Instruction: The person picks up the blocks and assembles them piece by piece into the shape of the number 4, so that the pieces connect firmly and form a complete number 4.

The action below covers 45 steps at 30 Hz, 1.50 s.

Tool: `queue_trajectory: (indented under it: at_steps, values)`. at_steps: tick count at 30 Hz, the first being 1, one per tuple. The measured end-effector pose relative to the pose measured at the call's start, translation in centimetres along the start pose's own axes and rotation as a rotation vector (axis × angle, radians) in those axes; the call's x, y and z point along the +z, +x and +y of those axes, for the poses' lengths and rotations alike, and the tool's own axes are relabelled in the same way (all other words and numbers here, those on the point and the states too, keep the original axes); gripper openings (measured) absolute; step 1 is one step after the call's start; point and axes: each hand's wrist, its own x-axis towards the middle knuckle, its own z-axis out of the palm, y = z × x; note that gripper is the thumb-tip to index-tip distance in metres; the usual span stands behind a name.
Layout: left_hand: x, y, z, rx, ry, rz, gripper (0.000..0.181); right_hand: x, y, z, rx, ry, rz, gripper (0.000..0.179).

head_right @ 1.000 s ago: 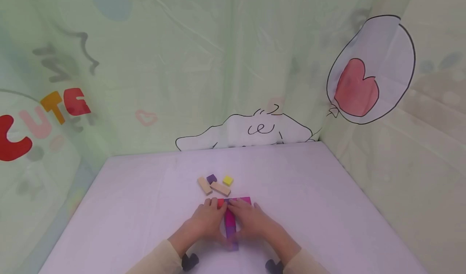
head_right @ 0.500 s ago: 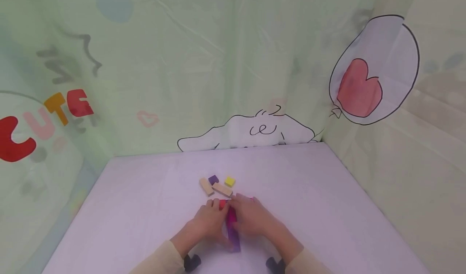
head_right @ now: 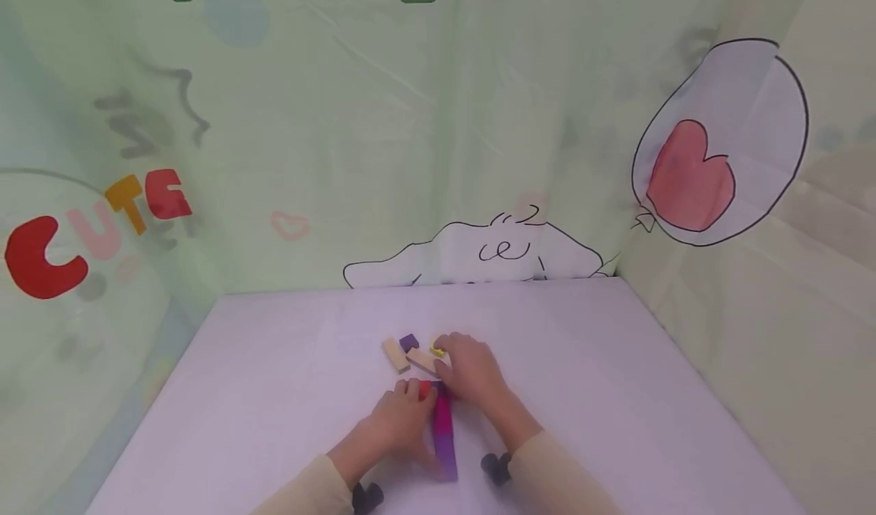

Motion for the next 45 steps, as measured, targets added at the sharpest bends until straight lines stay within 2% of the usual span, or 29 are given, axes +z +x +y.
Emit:
queue_trajectory:
  at_steps: [3, 7, 11, 15, 29, 45]
  values:
    - [0.2, 0.0, 0.0, -0.014, -0.008, -0.002, 0.118, 0.5, 0.8, -0.1, 0.005, 0.018, -0.016, 0.032]
    - [0.2, 0.0, -0.2, -0.028, -0.021, -0.003, 0.118, 1.2, 1.7, -0.1, 0.034, 0.106, -0.046, 0.034]
    - [0.2, 0.0, -0.3, -0.028, -0.023, -0.004, 0.118, 1.7, 2.3, 0.0, 0.068, 0.190, -0.062, 0.035]
    - [0.2, 0.1, -0.3, -0.021, -0.013, -0.011, 0.119, 2.1, 2.5, 0.1, 0.102, 0.227, -0.080, 0.036]
    - [0.2, 0.4, -0.1, -0.018, -0.006, -0.012, 0.120, 3.0, 3.5, 0.7, 0.131, 0.247, -0.085, 0.035]
    - [0.2, 0.3, -0.1, -0.022, -0.015, -0.007, 0.120, 4.0, 3.7, 0.6, 0.063, 0.235, -0.112, 0.027]
